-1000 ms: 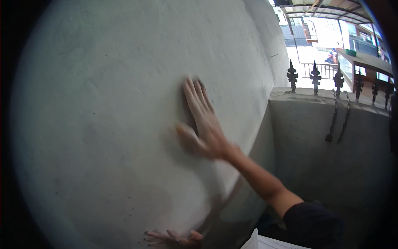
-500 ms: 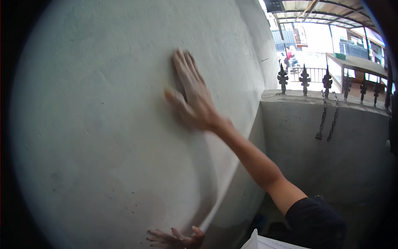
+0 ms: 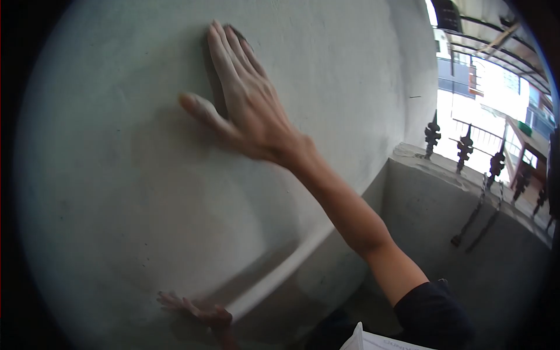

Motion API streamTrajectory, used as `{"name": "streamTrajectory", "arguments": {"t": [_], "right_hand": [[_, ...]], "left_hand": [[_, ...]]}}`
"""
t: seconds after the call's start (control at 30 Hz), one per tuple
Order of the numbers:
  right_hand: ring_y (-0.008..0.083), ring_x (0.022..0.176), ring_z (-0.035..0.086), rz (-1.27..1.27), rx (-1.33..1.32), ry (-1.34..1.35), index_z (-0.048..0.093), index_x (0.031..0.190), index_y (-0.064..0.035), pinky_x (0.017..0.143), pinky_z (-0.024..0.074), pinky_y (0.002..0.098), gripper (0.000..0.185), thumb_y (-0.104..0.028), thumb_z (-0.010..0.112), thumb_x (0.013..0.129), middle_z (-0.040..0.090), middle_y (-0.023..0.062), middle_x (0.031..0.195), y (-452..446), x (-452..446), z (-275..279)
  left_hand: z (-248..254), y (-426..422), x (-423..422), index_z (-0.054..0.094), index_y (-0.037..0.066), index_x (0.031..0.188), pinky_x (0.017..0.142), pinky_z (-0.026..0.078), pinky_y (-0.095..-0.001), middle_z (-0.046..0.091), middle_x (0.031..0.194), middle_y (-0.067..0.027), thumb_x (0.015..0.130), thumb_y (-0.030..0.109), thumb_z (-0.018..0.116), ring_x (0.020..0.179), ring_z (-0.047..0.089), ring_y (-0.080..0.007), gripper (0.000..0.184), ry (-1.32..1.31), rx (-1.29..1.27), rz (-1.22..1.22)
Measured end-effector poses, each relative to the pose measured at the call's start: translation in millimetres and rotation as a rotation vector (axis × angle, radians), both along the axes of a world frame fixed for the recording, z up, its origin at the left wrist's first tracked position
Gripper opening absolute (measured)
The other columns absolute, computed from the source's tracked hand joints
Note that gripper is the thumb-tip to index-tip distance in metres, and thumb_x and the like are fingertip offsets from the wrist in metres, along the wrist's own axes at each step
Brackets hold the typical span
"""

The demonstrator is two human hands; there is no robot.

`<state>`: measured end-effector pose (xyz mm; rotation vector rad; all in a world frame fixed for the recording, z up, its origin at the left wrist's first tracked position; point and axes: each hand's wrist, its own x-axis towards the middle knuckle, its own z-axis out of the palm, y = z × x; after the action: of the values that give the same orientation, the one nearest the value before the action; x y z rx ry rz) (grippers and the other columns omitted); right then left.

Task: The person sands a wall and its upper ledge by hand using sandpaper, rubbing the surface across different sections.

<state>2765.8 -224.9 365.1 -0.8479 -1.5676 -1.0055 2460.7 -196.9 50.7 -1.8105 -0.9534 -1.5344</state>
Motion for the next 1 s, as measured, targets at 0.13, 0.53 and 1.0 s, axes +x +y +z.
{"name": "streamTrajectory", "arguments": {"t": [0.13, 0.53, 1.0], "right_hand": [[0.0409, 0.149, 0.014, -0.007, -0.017, -0.039, 0.014, 0.153, 0.0090, 0.123, 0.0118, 0.0484, 0.093, -0.058, 0.046, 0.097, 0.017, 0.0279, 0.159, -3.1, 4.0, -37.5], [0.0403, 0.146, 0.026, 0.142, 0.117, -0.113, 0.028, 0.146, 0.0134, 0.122, 0.0203, 0.0471, 0.087, -0.053, 0.051, 0.095, 0.032, 0.0271, 0.154, 0.7, 20.6, -17.3], [0.0414, 0.145, 0.026, -0.092, 0.092, 0.051, 0.033, 0.146, 0.0112, 0.121, 0.0191, 0.0476, 0.078, -0.048, 0.050, 0.097, 0.030, 0.0257, 0.156, -14.0, 129.7, -35.4]], "left_hand": [[-10.0, -10.2, 6.0, 0.018, 0.014, 0.155, 0.116, 0.010, -0.0660, 0.010, 0.161, -0.0292, 0.101, 0.055, 0.032, 0.147, 0.014, -0.0515, 0.070, -0.124, -0.036, 0.016], [-5.8, -73.6, 127.4, 0.014, 0.005, 0.156, 0.120, 0.011, -0.0561, 0.005, 0.162, -0.0270, 0.101, 0.057, 0.026, 0.150, 0.011, -0.0439, 0.077, -0.221, -0.130, -0.205], [35.4, -95.9, 163.1, 0.004, 0.014, 0.159, 0.117, 0.009, -0.0655, 0.000, 0.160, -0.0333, 0.092, 0.069, 0.030, 0.147, 0.002, -0.0525, 0.090, -0.320, -0.016, -0.537]]}}
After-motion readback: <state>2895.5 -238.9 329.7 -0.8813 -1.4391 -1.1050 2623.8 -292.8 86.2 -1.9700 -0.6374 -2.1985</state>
